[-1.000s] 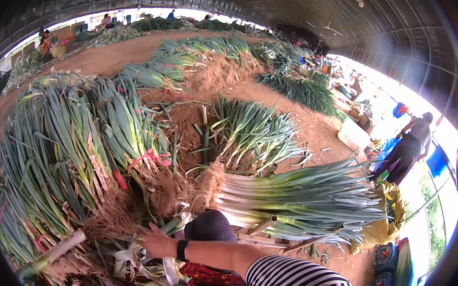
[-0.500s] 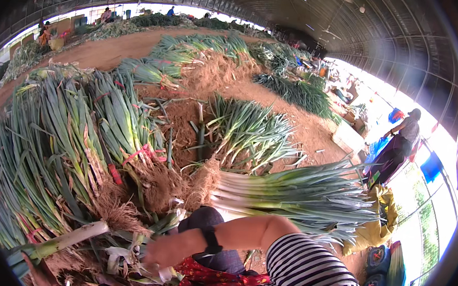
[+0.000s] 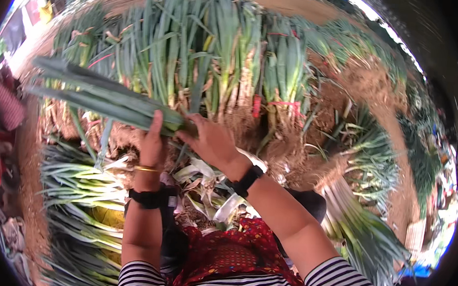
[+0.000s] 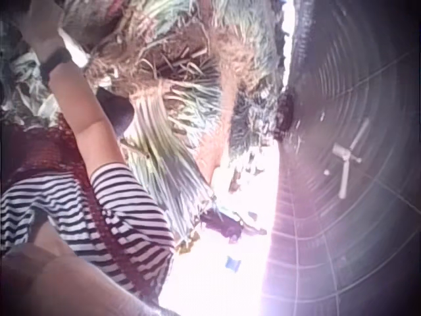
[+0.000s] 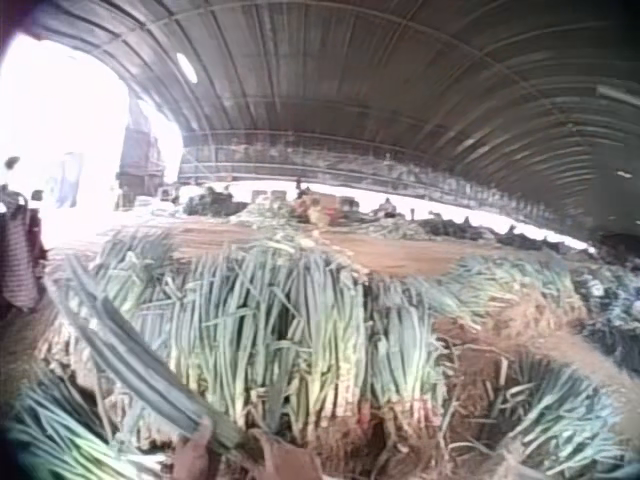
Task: The person cleans leeks by hand by peeling away the outer layers and shaking off dirt. They then gather the cleaned leeks and place them onto a metal rack.
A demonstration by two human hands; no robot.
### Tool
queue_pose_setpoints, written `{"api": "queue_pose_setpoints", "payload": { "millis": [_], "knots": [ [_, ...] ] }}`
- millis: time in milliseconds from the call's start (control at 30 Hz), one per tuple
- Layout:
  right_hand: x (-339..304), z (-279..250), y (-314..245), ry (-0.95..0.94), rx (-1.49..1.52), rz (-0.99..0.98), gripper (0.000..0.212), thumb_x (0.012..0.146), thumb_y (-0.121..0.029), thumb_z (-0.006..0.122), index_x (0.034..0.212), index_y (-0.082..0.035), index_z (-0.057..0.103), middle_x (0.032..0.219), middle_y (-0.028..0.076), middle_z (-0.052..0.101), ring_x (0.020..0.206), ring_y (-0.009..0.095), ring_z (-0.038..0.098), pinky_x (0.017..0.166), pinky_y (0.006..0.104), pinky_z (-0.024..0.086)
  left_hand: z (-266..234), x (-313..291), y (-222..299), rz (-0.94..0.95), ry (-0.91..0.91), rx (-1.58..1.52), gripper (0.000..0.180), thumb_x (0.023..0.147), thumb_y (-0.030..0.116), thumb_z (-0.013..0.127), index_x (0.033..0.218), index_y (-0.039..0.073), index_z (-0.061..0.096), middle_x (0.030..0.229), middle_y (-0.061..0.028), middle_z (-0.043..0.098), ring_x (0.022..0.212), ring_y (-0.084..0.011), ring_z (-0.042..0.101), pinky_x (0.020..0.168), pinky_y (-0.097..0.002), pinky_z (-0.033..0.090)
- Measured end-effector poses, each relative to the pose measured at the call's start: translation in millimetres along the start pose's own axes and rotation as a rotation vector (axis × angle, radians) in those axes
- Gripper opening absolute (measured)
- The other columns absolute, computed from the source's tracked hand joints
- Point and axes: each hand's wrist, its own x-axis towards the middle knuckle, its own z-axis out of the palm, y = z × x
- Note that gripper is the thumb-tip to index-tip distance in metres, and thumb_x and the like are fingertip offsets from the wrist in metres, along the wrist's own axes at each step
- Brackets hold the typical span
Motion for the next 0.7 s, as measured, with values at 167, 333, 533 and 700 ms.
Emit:
{"api": "queue_pose_setpoints", "payload": {
  "millis": [167,333,533,700],
  "knots": [
    [8,32,2,0.077,0.029,0.024,0.046,0.084,-0.048,0.049,0.099,-0.005,0.054,0.078,0.017,0.063,0.074,0.037,0.061,0.062,0.047,0.046,0,-6,10,0.006,-0.002,0.003,0.028,0.086,0.019,0.059,0.106,-0.001,0.052,0.098,-0.0075,0.057,0.091,-0.0159,0.054,0.079,-0.0292,0.044],
    [10,42,-1,0.113,0.089,0.033,0.043,0.089,-0.045,0.042,0.094,-0.004,0.056,0.073,0.021,0.061,0.07,0.039,0.059,0.06,0.046,0.046,4,-4,18,-0.022,-0.02,-0.057,0.025,0.084,0.016,0.063,0.101,0.001,0.053,0.092,-0.0046,0.057,0.082,-0.0141,0.055,0.073,-0.0282,0.045],
    [15,44,-8,0.092,0.176,0.12,0.045,0.089,-0.045,0.043,0.089,-0.003,0.06,0.072,0.021,0.06,0.071,0.039,0.058,0.061,0.0454,0.046,5,-2,22,0.046,-0.011,-0.03,0.029,0.079,0.013,0.067,0.103,0.001,0.054,0.094,-0.003,0.057,0.083,-0.0141,0.055,0.074,-0.0276,0.045],
    [14,42,-13,0.083,0.336,0.158,0.044,0.088,-0.042,0.045,0.083,-0.001,0.062,0.073,0.022,0.059,0.072,0.039,0.057,0.061,0.0441,0.045,4,-1,26,0.031,-0.037,-0.077,0.032,0.079,0.013,0.067,0.106,0.003,0.052,0.095,-0.0038,0.057,0.083,-0.0154,0.056,0.074,-0.0293,0.046]
  ]
}}
